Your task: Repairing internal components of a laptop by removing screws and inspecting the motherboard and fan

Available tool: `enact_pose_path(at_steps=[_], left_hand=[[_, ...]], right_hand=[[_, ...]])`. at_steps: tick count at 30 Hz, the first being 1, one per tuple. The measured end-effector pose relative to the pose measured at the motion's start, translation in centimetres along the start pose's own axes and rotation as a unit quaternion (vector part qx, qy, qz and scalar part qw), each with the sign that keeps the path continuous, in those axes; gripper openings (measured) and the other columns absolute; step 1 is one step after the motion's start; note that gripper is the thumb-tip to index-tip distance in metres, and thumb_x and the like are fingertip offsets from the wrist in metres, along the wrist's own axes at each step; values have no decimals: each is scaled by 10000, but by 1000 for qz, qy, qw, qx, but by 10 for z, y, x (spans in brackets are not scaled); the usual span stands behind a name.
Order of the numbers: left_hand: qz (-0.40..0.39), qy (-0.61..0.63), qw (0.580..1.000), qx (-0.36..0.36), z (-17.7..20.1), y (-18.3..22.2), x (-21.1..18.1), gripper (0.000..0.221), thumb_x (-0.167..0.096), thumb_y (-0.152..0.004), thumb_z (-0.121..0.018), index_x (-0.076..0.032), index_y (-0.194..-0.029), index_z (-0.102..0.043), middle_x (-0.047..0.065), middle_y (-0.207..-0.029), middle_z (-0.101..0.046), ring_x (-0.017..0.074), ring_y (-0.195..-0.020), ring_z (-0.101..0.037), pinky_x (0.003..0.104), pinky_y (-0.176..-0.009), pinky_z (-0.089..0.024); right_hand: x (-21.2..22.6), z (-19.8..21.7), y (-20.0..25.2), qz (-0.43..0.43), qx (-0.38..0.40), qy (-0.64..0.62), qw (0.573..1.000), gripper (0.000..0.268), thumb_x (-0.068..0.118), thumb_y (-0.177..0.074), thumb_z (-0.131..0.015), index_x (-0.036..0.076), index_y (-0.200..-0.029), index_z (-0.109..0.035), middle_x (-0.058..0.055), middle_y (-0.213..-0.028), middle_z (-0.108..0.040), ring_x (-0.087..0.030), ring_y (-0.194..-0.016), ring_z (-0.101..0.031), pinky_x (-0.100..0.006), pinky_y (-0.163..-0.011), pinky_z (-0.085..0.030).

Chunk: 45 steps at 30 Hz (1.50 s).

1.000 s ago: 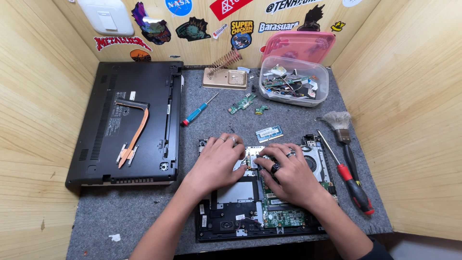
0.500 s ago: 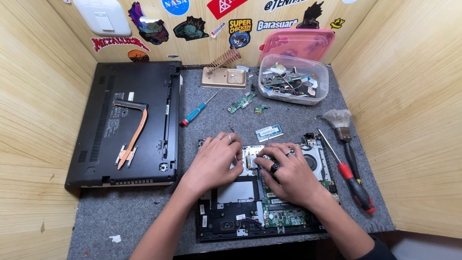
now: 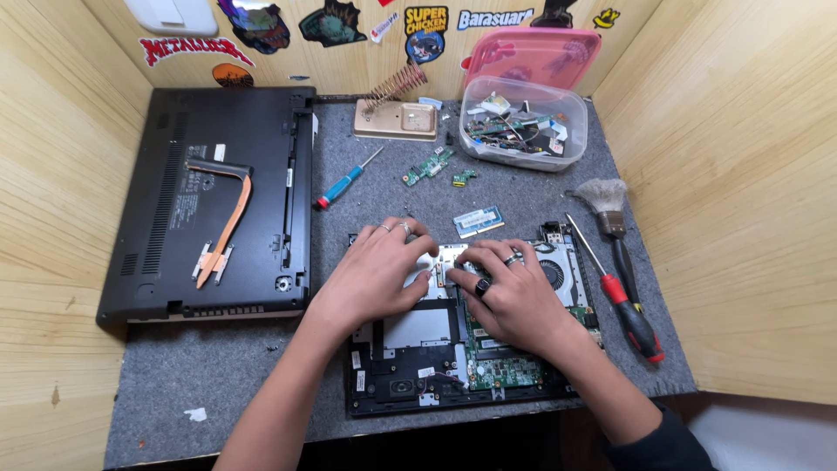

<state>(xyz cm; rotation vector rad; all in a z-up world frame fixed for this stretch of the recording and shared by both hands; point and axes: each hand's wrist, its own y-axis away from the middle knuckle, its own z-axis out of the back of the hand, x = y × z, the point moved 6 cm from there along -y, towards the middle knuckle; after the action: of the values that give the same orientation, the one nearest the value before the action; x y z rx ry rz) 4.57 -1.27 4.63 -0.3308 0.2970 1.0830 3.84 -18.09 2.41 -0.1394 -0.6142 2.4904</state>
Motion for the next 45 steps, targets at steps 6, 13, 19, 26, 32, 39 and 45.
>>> enact_pose_path(at_steps=[6,13,19,26,32,39,45], left_hand=[[-35,-49,998,-5,-19,-4,-5,237,-274,-830,-706,-152,-1033,-692,91,-1143,-650,324,-1215,-581,477,-966,-493],[-25,-78,997,5,-27,-6,-8,258,-293,-847,-684,-137,-1052,-668,93,-1143,-659,320,-1235,-590,477,-986,-488],[-73,-70,994,-35,-31,-6,-5,268,-331,-915,-650,-104,-1055,-628,100,-1223,-650,327,-1152,-570,507,-883,-460],[-69,-44,996,-42,-36,-9,2,222,-310,-953,-619,-102,-1031,-626,85,-1189,-648,312,-1109,-589,492,-859,-445],[-59,-33,997,-24,-40,-10,5,234,-314,-949,-630,-104,-1052,-630,83,-1195,-650,312,-1104,-586,493,-867,-446],[-60,-53,996,-42,-35,-9,-2,231,-305,-939,-652,-83,-1002,-642,72,-1192,-656,313,-1226,-546,499,-907,-444],[-50,-65,996,-30,-40,-10,-1,247,-313,-942,-639,-85,-1035,-623,83,-1201,-652,331,-1249,-540,511,-940,-438]], right_hand=[[-2,7,1,0,-23,10,1000,201,276,-957,-618,219,-1123,-716,-39,-1190,-611,-284,-1216,-579,-540,-1025,-385],[-39,72,65,-90,-120,96,984,247,237,-922,-676,237,-1162,-735,-25,-1231,-653,-282,-1219,-623,-512,-1051,-402],[-37,108,140,-215,-108,141,960,162,108,-971,-678,111,-1116,-752,-101,-1209,-694,-344,-1154,-659,-484,-1030,-484],[-39,88,175,-284,-80,120,948,364,112,-951,-663,13,-1301,-656,-175,-1293,-610,-407,-1245,-576,-513,-1140,-466],[-44,77,176,-308,-68,138,939,425,156,-946,-653,11,-1344,-629,-176,-1279,-625,-394,-1273,-582,-509,-1123,-483],[-56,67,183,-374,-132,81,914,432,115,-910,-687,-16,-1317,-624,-209,-1301,-578,-389,-1224,-572,-496,-1101,-455],[-47,77,177,-368,-179,91,908,294,90,-910,-748,-4,-1184,-699,-183,-1253,-601,-364,-1197,-602,-472,-1085,-495]])
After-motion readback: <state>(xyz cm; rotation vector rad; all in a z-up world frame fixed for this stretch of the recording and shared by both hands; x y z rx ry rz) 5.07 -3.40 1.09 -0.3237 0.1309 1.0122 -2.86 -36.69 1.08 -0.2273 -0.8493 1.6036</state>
